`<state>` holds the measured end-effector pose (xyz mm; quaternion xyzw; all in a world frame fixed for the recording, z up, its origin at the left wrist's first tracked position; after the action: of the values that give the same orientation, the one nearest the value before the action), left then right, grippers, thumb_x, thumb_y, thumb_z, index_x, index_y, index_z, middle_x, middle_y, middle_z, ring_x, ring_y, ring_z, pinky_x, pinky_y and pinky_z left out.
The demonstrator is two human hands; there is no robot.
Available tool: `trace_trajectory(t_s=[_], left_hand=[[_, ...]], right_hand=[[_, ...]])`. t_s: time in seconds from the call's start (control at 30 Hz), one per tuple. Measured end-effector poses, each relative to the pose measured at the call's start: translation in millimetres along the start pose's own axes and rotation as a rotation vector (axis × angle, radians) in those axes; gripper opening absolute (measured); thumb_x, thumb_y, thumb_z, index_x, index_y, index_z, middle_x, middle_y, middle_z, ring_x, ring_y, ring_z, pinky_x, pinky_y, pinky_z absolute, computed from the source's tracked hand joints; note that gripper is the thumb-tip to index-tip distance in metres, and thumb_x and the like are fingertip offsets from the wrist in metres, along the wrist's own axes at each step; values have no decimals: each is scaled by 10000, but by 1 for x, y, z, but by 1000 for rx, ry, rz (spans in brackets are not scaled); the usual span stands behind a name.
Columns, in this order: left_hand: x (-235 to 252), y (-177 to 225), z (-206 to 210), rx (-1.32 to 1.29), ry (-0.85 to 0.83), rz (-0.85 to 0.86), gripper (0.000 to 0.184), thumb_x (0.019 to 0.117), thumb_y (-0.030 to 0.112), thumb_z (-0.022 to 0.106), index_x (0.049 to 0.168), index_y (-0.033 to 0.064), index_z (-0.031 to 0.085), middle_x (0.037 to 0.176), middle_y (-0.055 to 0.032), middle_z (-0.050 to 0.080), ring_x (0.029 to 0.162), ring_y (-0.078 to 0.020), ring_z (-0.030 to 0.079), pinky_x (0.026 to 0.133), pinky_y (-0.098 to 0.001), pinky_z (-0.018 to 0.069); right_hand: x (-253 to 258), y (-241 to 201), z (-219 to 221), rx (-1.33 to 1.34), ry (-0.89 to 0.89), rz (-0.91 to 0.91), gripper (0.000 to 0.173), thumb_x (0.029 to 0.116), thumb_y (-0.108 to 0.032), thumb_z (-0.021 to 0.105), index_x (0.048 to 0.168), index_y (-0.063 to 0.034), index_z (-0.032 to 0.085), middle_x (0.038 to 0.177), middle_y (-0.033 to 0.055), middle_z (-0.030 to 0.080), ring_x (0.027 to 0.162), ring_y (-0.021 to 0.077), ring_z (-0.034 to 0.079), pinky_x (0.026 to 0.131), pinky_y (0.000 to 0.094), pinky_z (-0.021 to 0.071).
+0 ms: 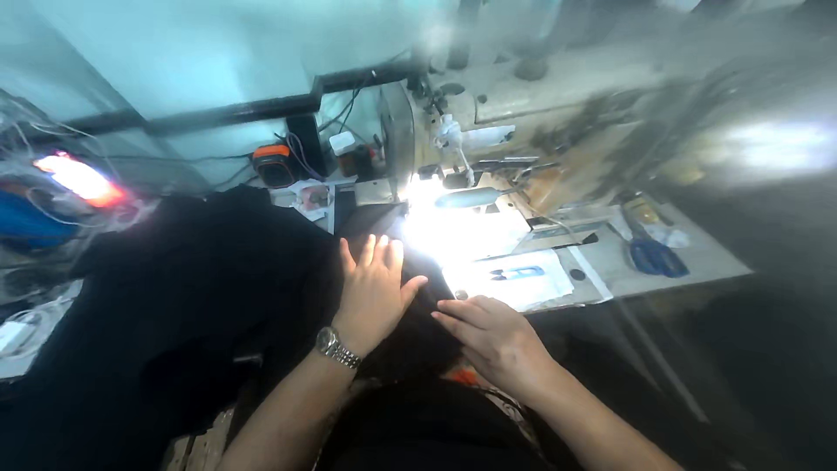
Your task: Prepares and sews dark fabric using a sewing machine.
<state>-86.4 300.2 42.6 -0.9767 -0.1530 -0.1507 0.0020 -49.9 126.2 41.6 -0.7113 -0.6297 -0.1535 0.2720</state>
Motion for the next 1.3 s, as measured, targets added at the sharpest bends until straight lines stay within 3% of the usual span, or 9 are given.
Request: trace_trajectory(t_s=[0.23, 0.47, 0.73, 0.87, 0.97, 1.07, 1.17, 1.23, 1.3], left_hand=[[2, -1, 1, 63, -41, 2, 694, 1022, 693, 330, 1475, 232, 580, 1484, -166, 571, 1510, -450, 323, 1162, -798, 111], [23, -12, 10, -99, -81, -1, 526, 1067, 477, 418, 1437, 160, 617, 1498, -197, 544, 1421, -393, 480, 1177, -590, 353], [87, -47, 15, -297, 50, 104, 321, 1010, 294, 587, 1227, 100, 724, 1289, -81, 683, 1277, -237, 601, 1109, -456, 470], [107, -63, 18, -375, 142, 187, 187, 956, 136, 658, 1097, 45, 740, 1189, -134, 712, 1188, -274, 655, 1089, -472, 487], [110, -77, 19, -409, 235, 175, 179, 993, 157, 622, 1079, 61, 746, 1241, -121, 695, 1285, -277, 597, 1145, -462, 440], [99, -85, 5, -346, 405, 220, 306, 1028, 246, 595, 849, 53, 751, 1241, -99, 701, 1352, -320, 527, 1174, -508, 381], [54, -68, -31, -405, 390, 286, 421, 1058, 303, 509, 803, 51, 730, 1043, -90, 729, 1187, -281, 620, 1107, -493, 438], [5, -31, -57, -558, 181, 397, 522, 1077, 446, 461, 783, 89, 703, 867, -49, 715, 986, -182, 687, 995, -400, 522], [-41, 21, -71, -740, -106, 612, 489, 1027, 481, 570, 725, 100, 614, 694, -30, 621, 753, -151, 658, 808, -334, 557]], right_hand=[[-6, 1, 1, 40, 85, -14, 297, 988, -109, 527, 1173, -147, 757, 1220, 24, 736, 934, 167, 692, 799, 297, 553], [3, 14, 9, 75, 84, 9, 310, 981, -72, 517, 1169, -129, 756, 1213, 41, 741, 970, 167, 714, 826, 296, 570], [58, 48, 27, 68, 7, 68, 255, 1015, -130, 539, 1102, -139, 779, 1129, 33, 768, 975, 185, 749, 777, 352, 619], [75, 67, 42, 38, 79, 120, 224, 992, -152, 589, 1087, -160, 791, 913, 78, 757, 846, 264, 740, 704, 472, 610], [79, 73, 47, 61, 135, 172, 204, 1014, -195, 588, 1052, -170, 787, 918, 58, 759, 875, 229, 741, 728, 456, 612], [77, 75, 50, 75, 150, 186, 214, 1010, -195, 587, 1039, -166, 797, 904, 63, 764, 860, 235, 747, 713, 464, 615], [75, 79, 53, 118, 102, 208, 231, 1005, -164, 590, 1113, -188, 792, 1014, 62, 773, 953, 248, 746, 795, 484, 617], [76, 81, 54, 141, 73, 203, 244, 1002, -142, 590, 1135, -186, 790, 1054, 74, 774, 983, 275, 745, 816, 508, 611], [73, 75, 52, 164, 62, 176, 251, 1014, -133, 579, 1129, -190, 794, 1098, 69, 772, 994, 267, 746, 816, 495, 615]])
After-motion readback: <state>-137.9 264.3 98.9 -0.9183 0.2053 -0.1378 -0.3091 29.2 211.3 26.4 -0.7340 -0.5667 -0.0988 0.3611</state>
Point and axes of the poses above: each hand's wrist, its own x-axis towards the middle knuckle, its own z-axis out of the palm, y = z × x, the point moved 7 cm from there along x, towards the middle knuckle
